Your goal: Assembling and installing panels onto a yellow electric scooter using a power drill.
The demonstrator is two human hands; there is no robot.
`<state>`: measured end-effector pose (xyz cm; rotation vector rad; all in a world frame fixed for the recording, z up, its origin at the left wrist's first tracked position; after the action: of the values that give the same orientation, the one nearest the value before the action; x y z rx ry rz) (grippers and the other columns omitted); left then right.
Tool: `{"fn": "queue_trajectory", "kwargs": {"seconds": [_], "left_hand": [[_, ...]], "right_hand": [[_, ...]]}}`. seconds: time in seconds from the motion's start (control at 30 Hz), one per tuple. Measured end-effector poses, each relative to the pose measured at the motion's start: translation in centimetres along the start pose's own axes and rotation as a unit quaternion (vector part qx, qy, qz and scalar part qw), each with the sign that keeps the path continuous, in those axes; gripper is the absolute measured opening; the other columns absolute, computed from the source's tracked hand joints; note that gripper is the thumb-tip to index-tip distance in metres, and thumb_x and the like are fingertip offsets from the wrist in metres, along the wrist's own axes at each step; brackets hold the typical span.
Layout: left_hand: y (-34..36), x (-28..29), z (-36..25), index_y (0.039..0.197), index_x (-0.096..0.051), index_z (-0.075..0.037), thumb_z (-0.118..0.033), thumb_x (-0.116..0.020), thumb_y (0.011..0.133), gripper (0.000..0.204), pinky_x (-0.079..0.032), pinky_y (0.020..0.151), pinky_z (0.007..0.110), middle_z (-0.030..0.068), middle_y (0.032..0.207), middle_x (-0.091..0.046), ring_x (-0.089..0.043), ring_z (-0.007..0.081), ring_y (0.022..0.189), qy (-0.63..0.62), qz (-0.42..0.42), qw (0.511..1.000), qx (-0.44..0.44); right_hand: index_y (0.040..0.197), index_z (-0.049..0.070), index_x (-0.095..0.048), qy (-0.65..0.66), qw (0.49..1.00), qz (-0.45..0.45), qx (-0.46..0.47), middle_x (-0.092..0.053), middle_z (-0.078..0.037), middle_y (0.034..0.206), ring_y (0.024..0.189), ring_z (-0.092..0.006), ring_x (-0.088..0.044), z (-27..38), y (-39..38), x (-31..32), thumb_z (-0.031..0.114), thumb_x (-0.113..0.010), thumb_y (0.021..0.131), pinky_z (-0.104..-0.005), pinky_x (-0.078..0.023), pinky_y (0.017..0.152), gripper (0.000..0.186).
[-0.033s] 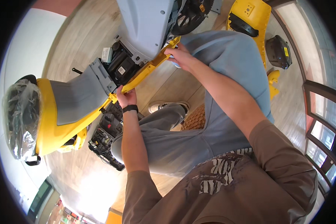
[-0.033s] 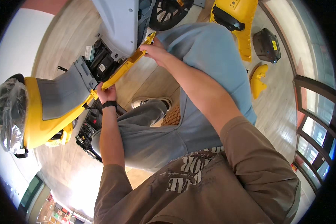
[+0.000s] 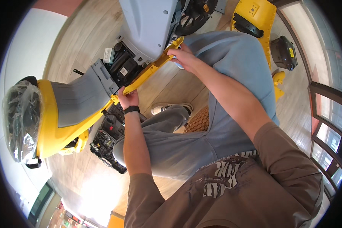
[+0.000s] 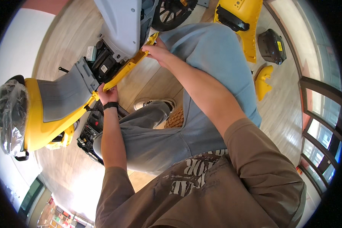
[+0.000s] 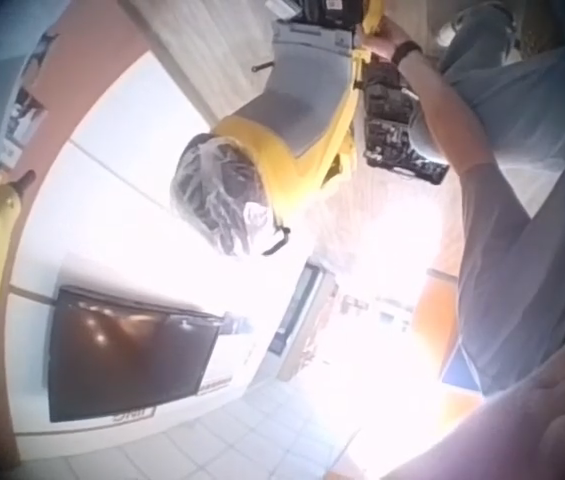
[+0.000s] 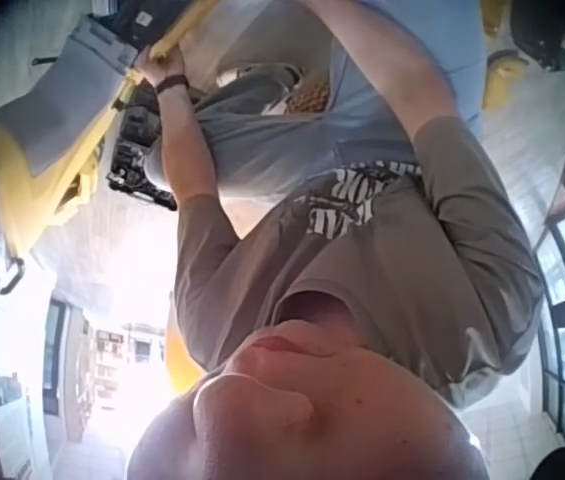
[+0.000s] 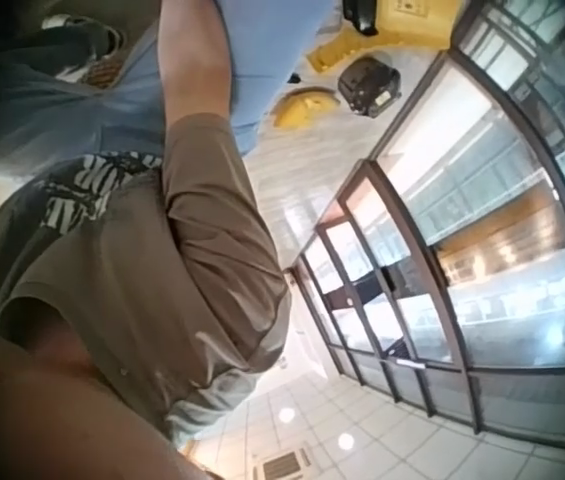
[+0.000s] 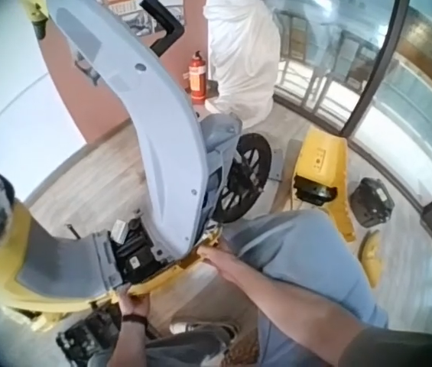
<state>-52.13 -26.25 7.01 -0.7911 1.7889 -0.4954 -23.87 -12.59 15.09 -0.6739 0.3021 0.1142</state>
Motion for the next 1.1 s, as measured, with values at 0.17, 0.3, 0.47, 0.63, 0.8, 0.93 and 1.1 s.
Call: {"fn": "queue_trajectory", "kwargs": {"seconds": [0.17, 0.3, 0.47, 0.63, 0.8, 0.93, 1.1], "left_hand": [[0.4, 0.5, 0.6, 0.098, -0.056, -0.001, -0.008, -0.057, 0.083, 0.017, -0.051, 0.079, 0.036, 0.0097, 0.093, -0.065, -0.062, 0.025, 0.084, 0.002, -0.024, 1.0, -0.017], [0.8, 0.4, 0.3, 0.098, -0.056, 0.0, -0.008, -0.058, 0.082, 0.018, -0.051, 0.079, 0.036, 0.0107, 0.096, -0.065, -0.062, 0.0249, 0.087, -0.004, 0.02, 1.0, -0.001], [1.7, 0.9, -1.6, 0.098, -0.056, 0.0, -0.008, -0.059, 0.083, 0.018, -0.051, 0.085, 0.041, 0.0126, 0.101, -0.065, -0.062, 0.0269, 0.095, -0.003, 0.083, 0.996, 0.025], [1.6, 0.1, -0.6, 0.102, -0.055, 0.002, -0.009, -0.059, 0.085, 0.02, -0.046, 0.096, 0.051, 0.0145, 0.104, -0.064, -0.06, 0.0316, 0.1, -0.004, 0.004, 1.0, 0.007], [0.5, -0.6, 0.0, 0.109, -0.05, 0.002, -0.009, -0.059, 0.085, 0.028, -0.043, 0.098, 0.052, 0.0163, 0.11, -0.061, -0.058, 0.0333, 0.105, -0.003, -0.029, 1.0, -0.002], [0.4, -1.0, -0.3, 0.115, -0.044, 0.002, -0.011, -0.059, 0.084, 0.037, -0.036, 0.105, 0.054, 0.0188, 0.118, -0.056, -0.052, 0.0363, 0.113, 0.013, -0.026, 0.999, -0.019], [0.0, -1.7, 0.4, 0.118, -0.044, 0.002, -0.013, -0.058, 0.083, 0.041, -0.031, 0.107, 0.056, 0.0206, 0.123, -0.053, -0.048, 0.0382, 0.118, 0.009, -0.027, 0.999, 0.015]], "right_hand": [[0.122, 0.011, -0.041, -0.009, 1.0, 0.002, 0.007, -0.055, -0.007, 0.112, 0.105, -0.0185, -0.056, 0.7, 0.2, 0.0, 0.007, -0.069, 0.072, -0.0357, -0.05, 0.088, 0.057], [0.121, 0.012, -0.042, -0.01, 1.0, -0.011, -0.019, -0.054, -0.007, 0.113, 0.106, -0.0188, -0.056, -0.3, 1.1, 0.5, 0.007, -0.07, 0.072, -0.0356, -0.05, 0.088, 0.056], [0.121, 0.012, -0.039, 0.041, 0.999, 0.014, -0.026, -0.051, -0.006, 0.119, 0.113, -0.0183, -0.051, -0.7, 1.1, -0.8, 0.008, -0.071, 0.073, -0.0361, -0.047, 0.094, 0.057], [0.122, 0.012, -0.039, 0.057, 0.998, -0.015, -0.033, -0.05, -0.006, 0.12, 0.114, -0.0184, -0.049, -1.3, 1.2, -0.1, 0.011, -0.072, 0.075, -0.037, -0.046, 0.095, 0.058], [0.109, 0.012, -0.05, 0.072, 0.99, 0.023, -0.123, -0.049, -0.003, 0.111, 0.105, -0.0191, -0.049, -2.5, 0.8, -0.3, 0.022, -0.072, 0.075, -0.0383, -0.048, 0.093, 0.042], [0.103, 0.013, -0.053, 0.088, 0.99, 0.031, -0.108, -0.051, -0.001, 0.108, 0.104, -0.0195, -0.047, -2.5, 0.6, -0.3, 0.023, -0.07, 0.076, -0.0398, -0.048, 0.091, 0.033], [0.103, 0.011, -0.052, 0.07, 0.991, 0.045, -0.105, -0.048, -0.001, 0.1, 0.094, -0.0157, -0.05, -2.3, 0.3, -0.1, 0.018, -0.067, 0.079, -0.0388, -0.055, 0.087, 0.029]]}}
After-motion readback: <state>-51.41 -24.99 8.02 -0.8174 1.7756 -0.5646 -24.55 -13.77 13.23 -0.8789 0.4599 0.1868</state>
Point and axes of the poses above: each hand's wrist, its own y-axis towards the middle knuckle, its own x-axis out of the back of the hand, z = x × y, the point moved 6 cm from there along y, towards the middle knuckle
